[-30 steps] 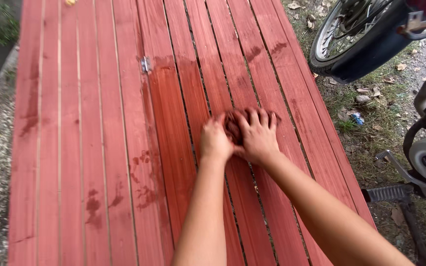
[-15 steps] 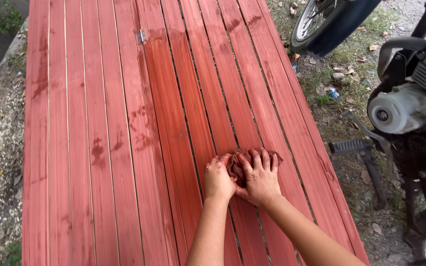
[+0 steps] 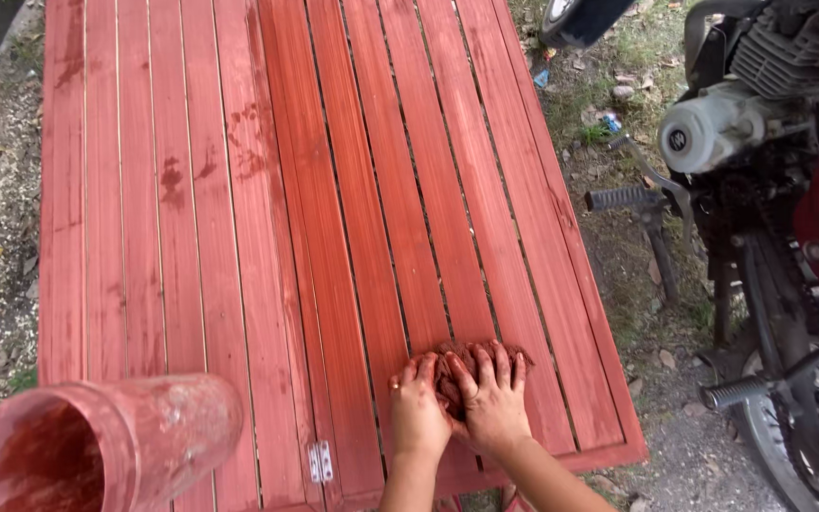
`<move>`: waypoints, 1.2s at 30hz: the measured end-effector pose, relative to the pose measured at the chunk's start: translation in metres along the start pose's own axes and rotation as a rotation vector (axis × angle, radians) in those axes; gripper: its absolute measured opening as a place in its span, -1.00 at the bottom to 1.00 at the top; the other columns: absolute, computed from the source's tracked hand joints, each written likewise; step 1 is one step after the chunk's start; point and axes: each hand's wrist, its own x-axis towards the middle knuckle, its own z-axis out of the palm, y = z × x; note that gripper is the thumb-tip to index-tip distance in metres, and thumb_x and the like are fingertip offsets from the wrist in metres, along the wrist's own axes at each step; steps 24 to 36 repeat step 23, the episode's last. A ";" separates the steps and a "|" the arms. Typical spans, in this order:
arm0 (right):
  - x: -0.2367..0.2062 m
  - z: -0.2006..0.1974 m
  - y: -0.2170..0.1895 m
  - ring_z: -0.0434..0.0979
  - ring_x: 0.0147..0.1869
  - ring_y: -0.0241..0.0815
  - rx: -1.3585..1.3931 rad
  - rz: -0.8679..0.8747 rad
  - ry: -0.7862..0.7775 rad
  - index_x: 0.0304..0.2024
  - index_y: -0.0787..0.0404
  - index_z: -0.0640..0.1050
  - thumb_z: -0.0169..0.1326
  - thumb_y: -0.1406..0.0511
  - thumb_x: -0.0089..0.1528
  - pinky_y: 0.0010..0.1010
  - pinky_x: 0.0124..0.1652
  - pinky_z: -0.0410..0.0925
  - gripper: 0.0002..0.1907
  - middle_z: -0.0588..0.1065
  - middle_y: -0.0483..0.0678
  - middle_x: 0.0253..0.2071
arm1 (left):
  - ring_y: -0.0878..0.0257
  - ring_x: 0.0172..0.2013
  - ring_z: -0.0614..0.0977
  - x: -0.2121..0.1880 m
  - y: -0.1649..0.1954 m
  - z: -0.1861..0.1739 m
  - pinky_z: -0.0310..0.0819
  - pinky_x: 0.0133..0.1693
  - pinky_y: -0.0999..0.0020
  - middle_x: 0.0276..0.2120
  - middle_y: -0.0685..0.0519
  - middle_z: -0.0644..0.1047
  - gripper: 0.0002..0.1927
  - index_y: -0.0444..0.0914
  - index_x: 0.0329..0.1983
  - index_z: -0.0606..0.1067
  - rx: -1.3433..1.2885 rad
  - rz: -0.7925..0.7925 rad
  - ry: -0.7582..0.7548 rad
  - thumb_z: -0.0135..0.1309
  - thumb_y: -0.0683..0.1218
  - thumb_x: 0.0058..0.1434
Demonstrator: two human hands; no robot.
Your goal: The person wipes a red slatted wooden table with a cloth, dipping the cloth into a bucket of reddish liquid. They wipe the table edges, legs, and underside, then move to the tabletop, rubbing the wet cloth across the planks.
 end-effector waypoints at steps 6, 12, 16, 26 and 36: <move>-0.084 0.026 -0.004 -0.10 0.45 0.40 0.019 -0.076 0.198 0.36 0.00 0.19 0.10 -0.13 0.03 0.45 0.28 -0.27 -0.09 0.16 0.24 0.31 | -0.11 0.13 0.49 -0.079 -0.023 0.033 0.22 0.23 -0.05 0.12 -0.16 0.48 -0.40 -0.31 0.16 0.45 0.074 0.149 0.081 0.10 -0.33 -0.04; -0.136 0.046 -0.003 0.06 0.35 0.40 -0.008 -0.048 0.178 0.32 -0.02 0.27 0.12 -0.08 0.06 0.43 0.27 -0.15 -0.18 0.21 0.23 0.27 | -0.15 0.12 0.48 -0.134 -0.035 0.051 0.24 0.17 -0.05 0.11 -0.19 0.47 -0.44 -0.31 0.15 0.45 -0.080 0.162 0.107 0.09 -0.29 -0.01; -0.171 0.058 -0.001 0.12 0.30 0.36 -0.002 0.002 0.176 0.32 -0.10 0.33 0.16 -0.04 0.03 0.36 0.20 -0.02 -0.20 0.24 0.19 0.30 | -0.26 0.06 0.44 -0.169 -0.042 0.066 0.23 0.17 -0.09 0.11 -0.24 0.44 -0.34 -0.32 0.15 0.43 -0.066 0.180 0.113 0.07 -0.29 -0.14; -0.241 0.053 0.044 0.16 0.32 0.25 0.056 0.110 0.391 0.24 -0.12 0.35 0.26 -0.03 -0.08 0.23 0.20 0.09 -0.16 0.26 0.05 0.28 | -0.27 0.13 0.39 -0.210 -0.030 0.133 0.20 0.21 -0.15 0.17 -0.25 0.41 -0.28 -0.33 0.19 0.41 -0.243 0.396 0.093 0.11 -0.25 -0.17; -0.241 0.053 0.044 0.16 0.32 0.25 0.056 0.110 0.391 0.24 -0.12 0.35 0.26 -0.03 -0.08 0.23 0.20 0.09 -0.16 0.26 0.05 0.28 | -0.27 0.13 0.39 -0.210 -0.030 0.133 0.20 0.21 -0.15 0.17 -0.25 0.41 -0.28 -0.33 0.19 0.41 -0.243 0.396 0.093 0.11 -0.25 -0.17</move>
